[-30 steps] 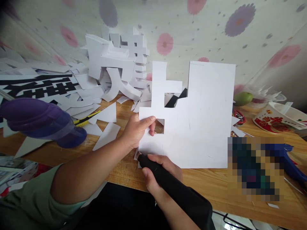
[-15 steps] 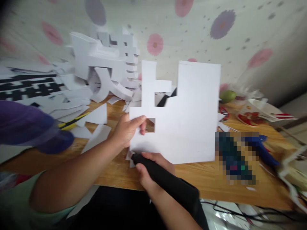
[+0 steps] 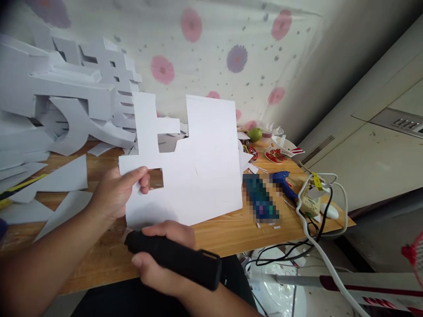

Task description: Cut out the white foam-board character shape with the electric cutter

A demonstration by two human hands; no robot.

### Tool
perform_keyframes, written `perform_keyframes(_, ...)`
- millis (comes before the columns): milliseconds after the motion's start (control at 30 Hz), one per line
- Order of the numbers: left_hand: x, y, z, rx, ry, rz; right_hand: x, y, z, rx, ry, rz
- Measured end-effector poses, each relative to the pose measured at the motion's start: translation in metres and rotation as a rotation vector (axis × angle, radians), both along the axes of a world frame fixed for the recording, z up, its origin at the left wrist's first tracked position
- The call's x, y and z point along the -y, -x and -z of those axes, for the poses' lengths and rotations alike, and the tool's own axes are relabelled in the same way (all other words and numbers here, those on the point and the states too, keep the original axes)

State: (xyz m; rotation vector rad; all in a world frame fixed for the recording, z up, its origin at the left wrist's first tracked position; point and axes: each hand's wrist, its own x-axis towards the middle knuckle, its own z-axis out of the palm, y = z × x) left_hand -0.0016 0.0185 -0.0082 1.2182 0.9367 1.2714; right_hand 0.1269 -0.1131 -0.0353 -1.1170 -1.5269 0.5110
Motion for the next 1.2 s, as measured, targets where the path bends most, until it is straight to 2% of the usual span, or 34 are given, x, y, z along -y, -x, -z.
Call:
perform_keyframes(100, -0.002, 0.002, -0.001, 0.008, 0.027, -0.008, 0.006, -0.032, 0.000, 0.053, -0.350, -0.069)
perform_keyframes(167, -0.003, 0.003, -0.002, 0.010, 0.046, -0.015, 0.013, -0.071, 0.004, 0.256, -0.308, -0.046)
perform_keyframes(200, -0.003, 0.003, -0.003, 0.013, 0.055, -0.017, 0.017, -0.094, 0.008, 0.286, -0.263, 0.021)
perform_keyframes(300, -0.002, 0.003, -0.004, 0.016, 0.065, -0.020, 0.034, -0.164, 0.023, 0.232, -0.240, 0.497)
perform_keyframes(367, -0.001, 0.002, -0.004, 0.002, 0.064, -0.024, 0.044, -0.201, 0.034, 0.355, -0.201, 0.735)
perform_keyframes(433, -0.001, 0.002, -0.005, -0.015, 0.061, -0.029, 0.050, -0.225, 0.044, 0.553, -0.090, 0.855)
perform_keyframes(533, 0.000, 0.002, -0.006, 0.004, 0.071, -0.020, 0.052, -0.242, 0.054, 0.672, -0.021, 0.866)
perform_keyframes(633, 0.000, 0.002, -0.007, 0.020, 0.085, -0.006, 0.047, -0.248, 0.060, 0.678, -0.004, 0.856)
perform_keyframes(767, -0.001, 0.003, -0.006, 0.012, 0.083, -0.014, 0.041, -0.247, 0.059, 0.647, -0.034, 0.835)
perform_keyframes(867, -0.002, 0.003, -0.004, 0.011, 0.077, -0.020, 0.045, -0.231, 0.056, 0.569, -0.135, 0.832)
perform_keyframes(933, -0.002, 0.003, -0.003, 0.010, 0.066, -0.026, 0.052, -0.209, 0.053, 0.494, -0.178, 0.783)
perform_keyframes(1033, -0.002, 0.003, -0.002, -0.008, 0.050, -0.034, 0.058, -0.164, 0.042, 0.177, -0.136, 0.507)
perform_keyframes(1167, -0.002, 0.001, -0.002, 0.024, 0.049, -0.044, 0.043, -0.106, 0.015, 0.038, -0.120, 0.041)
perform_keyframes(1200, -0.002, 0.000, -0.003, 0.045, 0.049, -0.041, 0.036, -0.093, 0.008, 0.021, -0.146, -0.030)
